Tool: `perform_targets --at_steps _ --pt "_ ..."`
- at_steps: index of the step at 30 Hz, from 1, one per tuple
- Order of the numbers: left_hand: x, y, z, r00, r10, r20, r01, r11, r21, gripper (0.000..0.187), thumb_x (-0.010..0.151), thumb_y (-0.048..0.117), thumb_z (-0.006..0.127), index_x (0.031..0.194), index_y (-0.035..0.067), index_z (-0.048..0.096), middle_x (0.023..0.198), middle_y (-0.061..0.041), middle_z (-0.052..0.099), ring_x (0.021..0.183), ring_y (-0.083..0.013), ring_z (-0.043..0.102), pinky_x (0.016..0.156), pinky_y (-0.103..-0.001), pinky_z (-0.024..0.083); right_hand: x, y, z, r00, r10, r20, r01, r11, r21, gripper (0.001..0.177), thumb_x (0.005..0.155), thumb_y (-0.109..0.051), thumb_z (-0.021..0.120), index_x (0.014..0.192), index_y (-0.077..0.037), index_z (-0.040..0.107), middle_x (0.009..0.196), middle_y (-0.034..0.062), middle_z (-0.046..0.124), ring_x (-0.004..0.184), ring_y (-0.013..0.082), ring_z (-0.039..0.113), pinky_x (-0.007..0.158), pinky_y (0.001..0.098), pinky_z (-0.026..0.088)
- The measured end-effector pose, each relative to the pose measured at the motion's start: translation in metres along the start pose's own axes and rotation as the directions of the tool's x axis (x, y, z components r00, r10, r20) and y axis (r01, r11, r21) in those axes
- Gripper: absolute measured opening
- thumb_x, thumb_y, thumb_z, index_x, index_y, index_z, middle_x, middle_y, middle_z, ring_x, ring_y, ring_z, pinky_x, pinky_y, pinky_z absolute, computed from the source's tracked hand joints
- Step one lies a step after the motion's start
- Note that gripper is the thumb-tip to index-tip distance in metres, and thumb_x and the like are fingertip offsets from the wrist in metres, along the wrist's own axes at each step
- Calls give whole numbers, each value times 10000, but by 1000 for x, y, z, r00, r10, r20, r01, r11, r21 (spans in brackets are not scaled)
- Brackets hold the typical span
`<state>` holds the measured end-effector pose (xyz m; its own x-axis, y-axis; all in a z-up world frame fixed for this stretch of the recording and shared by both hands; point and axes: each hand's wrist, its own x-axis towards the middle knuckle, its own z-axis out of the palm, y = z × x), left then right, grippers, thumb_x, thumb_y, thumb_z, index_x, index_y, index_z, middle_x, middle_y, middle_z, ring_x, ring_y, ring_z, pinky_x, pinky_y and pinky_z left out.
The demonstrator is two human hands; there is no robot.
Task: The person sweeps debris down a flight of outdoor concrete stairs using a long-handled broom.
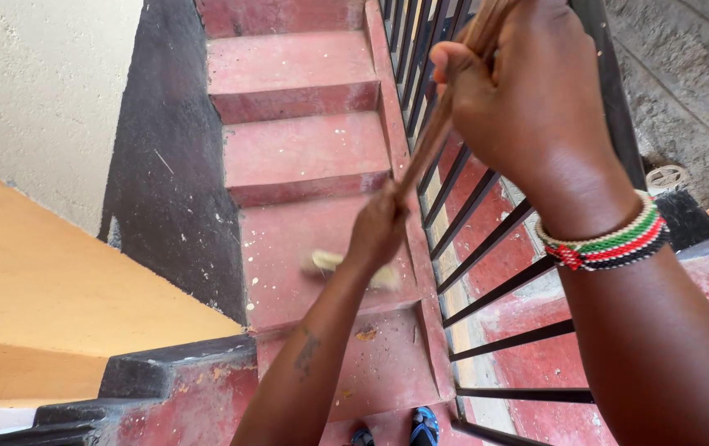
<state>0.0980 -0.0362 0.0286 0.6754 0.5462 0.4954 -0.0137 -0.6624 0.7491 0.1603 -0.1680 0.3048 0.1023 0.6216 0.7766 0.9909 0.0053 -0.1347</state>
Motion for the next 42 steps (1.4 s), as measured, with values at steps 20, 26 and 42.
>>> perform_targets --at_steps 20,26,42 --pt "-46 -42 -120 943 -178 -282 216 970 109 308 976 282 686 1109 61 519 891 -182 695 799 -415 677 655 -516 507 6 -99 95 983 -185 3 181 964 195 653 1075 -105 727 1322 159 183 944 206 732 798 410 732 645 443 589" --pt "-111 -23 -136 954 -166 -248 205 968 142 253 1003 249 645 1131 76 512 891 -137 713 778 -377 697 634 -484 517 14 -128 101 990 -60 127 37 984 175 761 982 -144 766 1309 192 166 748 241 661 620 441 675 499 494 515" --pt "-24 -119 -34 980 -101 -172 67 979 -190 589 1081 247 556 1567 26 307 1567 -251 393 1416 -443 445 1121 -477 398 -56 -67 116 985 140 103 -168 917 363 125 984 -68 683 1012 33 614 942 174 654 841 336 690 727 425 520"
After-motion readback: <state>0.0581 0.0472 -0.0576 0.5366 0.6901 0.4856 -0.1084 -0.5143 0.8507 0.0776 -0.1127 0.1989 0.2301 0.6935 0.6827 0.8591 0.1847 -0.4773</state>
